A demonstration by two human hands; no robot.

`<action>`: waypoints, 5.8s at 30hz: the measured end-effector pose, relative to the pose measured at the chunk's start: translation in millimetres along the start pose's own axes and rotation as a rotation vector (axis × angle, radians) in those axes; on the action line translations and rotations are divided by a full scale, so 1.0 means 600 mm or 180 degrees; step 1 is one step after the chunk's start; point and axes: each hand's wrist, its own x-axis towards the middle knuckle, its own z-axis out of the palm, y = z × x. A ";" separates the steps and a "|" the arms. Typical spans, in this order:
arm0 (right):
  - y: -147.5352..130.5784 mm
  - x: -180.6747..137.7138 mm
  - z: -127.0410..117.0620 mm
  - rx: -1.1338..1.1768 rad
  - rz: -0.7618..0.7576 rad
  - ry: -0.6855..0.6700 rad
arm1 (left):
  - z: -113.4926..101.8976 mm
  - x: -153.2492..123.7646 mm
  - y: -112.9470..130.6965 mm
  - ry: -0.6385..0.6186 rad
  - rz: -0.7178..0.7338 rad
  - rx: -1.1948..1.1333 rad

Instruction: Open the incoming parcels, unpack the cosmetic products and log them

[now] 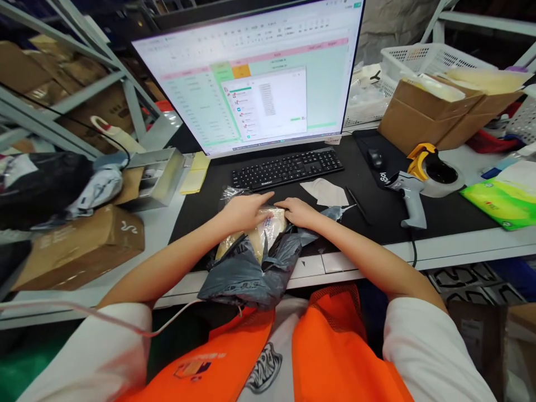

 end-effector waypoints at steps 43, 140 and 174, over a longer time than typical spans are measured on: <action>-0.189 -0.109 -0.092 0.0025 -0.1628 -0.0431 | -0.113 -0.135 0.065 -0.0470 0.0716 -0.0293; -0.095 -0.186 -0.103 -0.1037 -0.1986 0.0159 | 0.007 -0.324 -0.062 -0.0901 -0.1755 -0.3550; -0.228 -0.056 -0.143 -0.2075 -0.1627 0.0350 | -0.048 -0.174 0.017 0.0442 0.0286 -0.1233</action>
